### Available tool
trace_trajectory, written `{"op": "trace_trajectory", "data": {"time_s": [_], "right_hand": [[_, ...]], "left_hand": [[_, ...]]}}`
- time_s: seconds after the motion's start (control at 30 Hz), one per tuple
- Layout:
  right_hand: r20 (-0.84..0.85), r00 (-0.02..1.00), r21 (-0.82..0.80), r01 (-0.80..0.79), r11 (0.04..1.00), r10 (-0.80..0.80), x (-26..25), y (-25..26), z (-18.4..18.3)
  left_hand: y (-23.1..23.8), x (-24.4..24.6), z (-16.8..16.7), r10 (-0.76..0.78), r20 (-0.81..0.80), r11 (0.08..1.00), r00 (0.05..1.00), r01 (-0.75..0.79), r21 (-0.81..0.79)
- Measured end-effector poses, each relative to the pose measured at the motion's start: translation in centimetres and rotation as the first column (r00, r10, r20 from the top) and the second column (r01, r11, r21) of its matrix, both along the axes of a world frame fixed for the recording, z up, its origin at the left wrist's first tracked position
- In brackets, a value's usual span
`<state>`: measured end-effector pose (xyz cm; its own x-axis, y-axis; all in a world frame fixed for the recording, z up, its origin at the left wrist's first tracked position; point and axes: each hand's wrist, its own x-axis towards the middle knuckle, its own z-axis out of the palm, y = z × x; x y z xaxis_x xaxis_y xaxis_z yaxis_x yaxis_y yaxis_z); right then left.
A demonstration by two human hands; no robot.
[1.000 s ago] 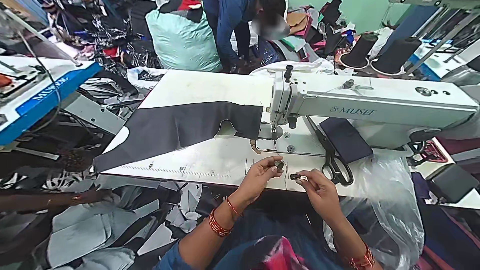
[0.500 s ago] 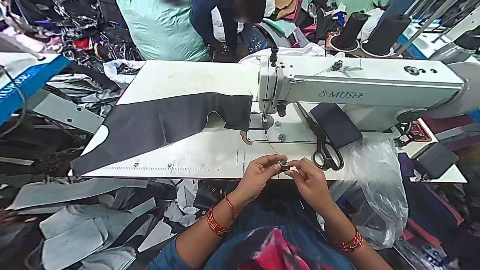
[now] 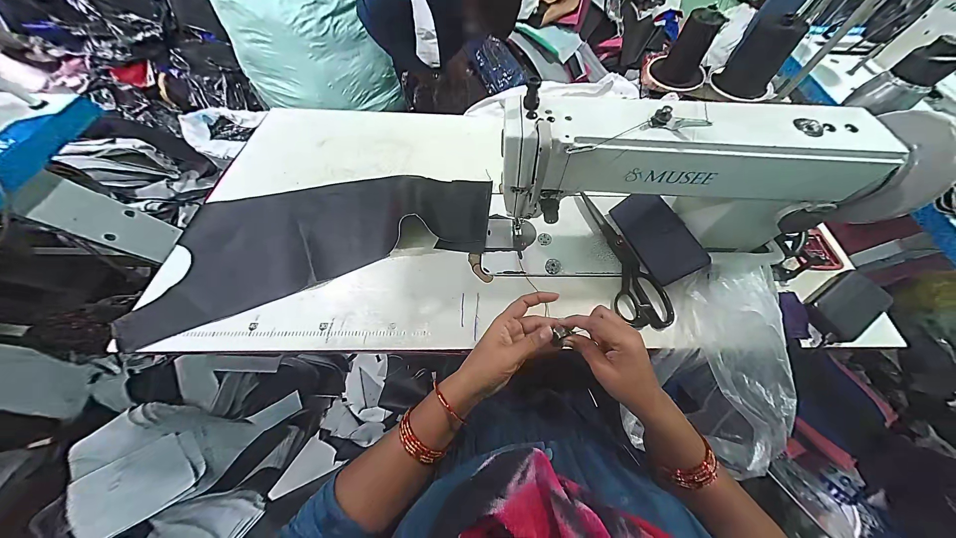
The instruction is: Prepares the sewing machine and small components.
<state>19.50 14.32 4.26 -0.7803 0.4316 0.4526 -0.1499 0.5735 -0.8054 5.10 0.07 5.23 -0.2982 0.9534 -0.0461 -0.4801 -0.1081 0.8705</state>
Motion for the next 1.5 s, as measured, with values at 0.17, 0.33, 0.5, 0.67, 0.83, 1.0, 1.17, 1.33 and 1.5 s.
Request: {"op": "trace_trajectory", "data": {"time_s": [0.17, 0.33, 0.5, 0.67, 0.83, 1.0, 1.17, 1.33, 1.5], "right_hand": [[0.003, 0.997, -0.042, -0.081, 0.996, 0.081, 0.2, 0.0, 0.2], [0.031, 0.996, 0.02, -0.08, 0.997, 0.079, 0.5, 0.2, 0.3], [0.042, 0.998, 0.131, -0.061, 0.989, 0.056, 0.7, 0.5, 0.5], [0.021, 0.999, 0.194, -0.051, 0.98, 0.048, 0.7, 0.5, 0.9], [0.005, 1.0, 0.242, -0.03, 0.97, 0.03, 0.6, 0.6, 0.8], [-0.012, 1.0, 0.28, -0.013, 0.96, 0.017, 0.6, 0.7, 0.8], [-0.025, 0.999, 0.291, -0.017, 0.956, 0.025, 0.3, 0.7, 1.0], [-0.038, 0.999, 0.353, 0.015, 0.935, -0.002, 0.0, 0.6, 1.2], [-0.061, 0.998, 0.375, 0.034, 0.927, -0.012, -0.1, 0.5, 1.1]], "left_hand": [[-0.1, -1.7, -0.3, -0.256, -0.054, 0.966, 0.965, 0.253, -0.053], [-0.1, -1.5, -0.5, -0.226, 0.032, 0.97, 0.974, 0.228, -0.079], [-0.2, -1.4, -0.4, -0.184, 0.068, 0.974, 0.981, 0.191, -0.119], [-0.3, -1.3, -0.6, -0.169, 0.084, 0.976, 0.982, 0.178, -0.125], [-0.2, -1.2, -0.5, -0.153, 0.088, 0.977, 0.984, 0.164, -0.137], [-0.2, -1.1, -0.4, -0.148, 0.097, 0.975, 0.984, 0.161, -0.155], [0.0, -0.7, -0.5, -0.119, 0.11, 0.978, 0.987, 0.135, -0.156], [0.1, -0.3, -0.6, -0.056, 0.071, 0.987, 0.996, 0.065, -0.144], [0.1, 0.3, -0.7, -0.013, 0.037, 0.995, 0.999, 0.017, -0.095]]}}
